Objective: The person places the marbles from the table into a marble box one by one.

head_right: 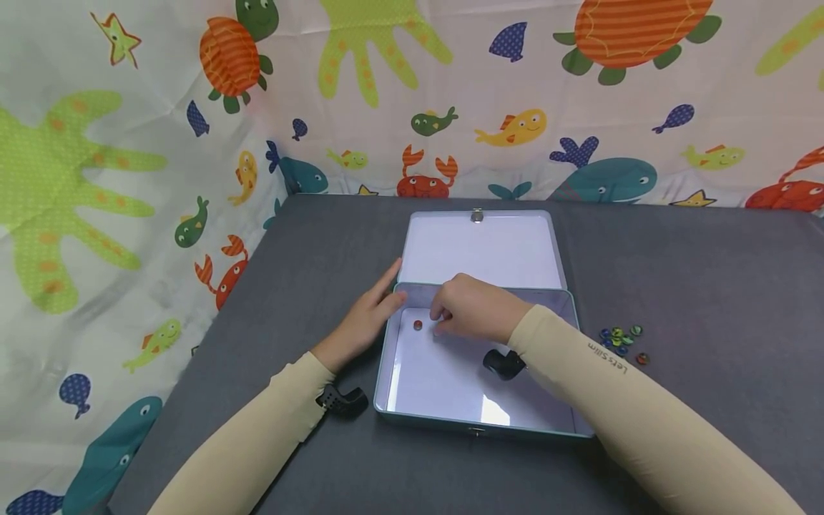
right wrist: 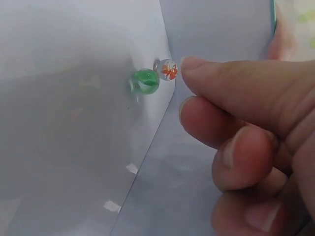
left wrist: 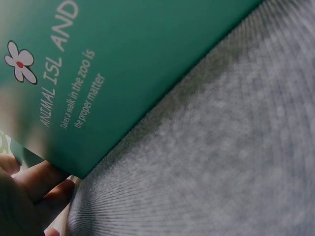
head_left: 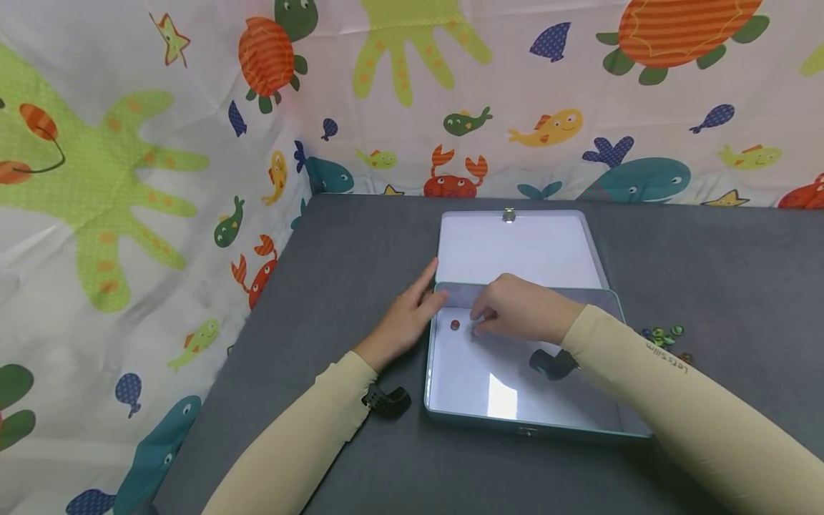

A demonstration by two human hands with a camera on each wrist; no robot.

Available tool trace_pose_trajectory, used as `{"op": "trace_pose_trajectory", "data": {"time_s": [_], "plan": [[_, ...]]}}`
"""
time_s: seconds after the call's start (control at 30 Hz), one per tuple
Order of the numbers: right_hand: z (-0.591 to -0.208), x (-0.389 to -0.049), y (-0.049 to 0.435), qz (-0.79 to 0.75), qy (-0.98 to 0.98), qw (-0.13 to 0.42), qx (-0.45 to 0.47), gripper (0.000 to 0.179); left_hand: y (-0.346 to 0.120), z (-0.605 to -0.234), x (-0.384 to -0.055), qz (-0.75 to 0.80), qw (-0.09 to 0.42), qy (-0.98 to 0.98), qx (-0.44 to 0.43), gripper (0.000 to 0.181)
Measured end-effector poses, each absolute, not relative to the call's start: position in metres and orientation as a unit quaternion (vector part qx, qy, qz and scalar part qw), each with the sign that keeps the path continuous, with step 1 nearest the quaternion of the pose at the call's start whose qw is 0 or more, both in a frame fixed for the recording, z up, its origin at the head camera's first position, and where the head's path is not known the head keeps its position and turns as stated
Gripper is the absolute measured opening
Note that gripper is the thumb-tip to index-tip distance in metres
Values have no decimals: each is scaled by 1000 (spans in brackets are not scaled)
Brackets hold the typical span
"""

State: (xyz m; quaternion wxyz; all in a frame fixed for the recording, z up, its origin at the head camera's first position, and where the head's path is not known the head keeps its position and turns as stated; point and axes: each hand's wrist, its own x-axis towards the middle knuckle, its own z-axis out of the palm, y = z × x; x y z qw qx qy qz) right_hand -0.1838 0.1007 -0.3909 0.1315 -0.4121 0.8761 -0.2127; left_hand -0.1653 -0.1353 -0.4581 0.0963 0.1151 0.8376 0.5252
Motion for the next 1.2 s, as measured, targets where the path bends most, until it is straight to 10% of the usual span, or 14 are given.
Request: {"op": "trace_pose_trajectory", "data": {"time_s": [1.2], "plan": [[-345, -177, 144, -284, 899, 47, -330, 18, -134, -458, -162, 530, 95, 835, 114, 73]]}}
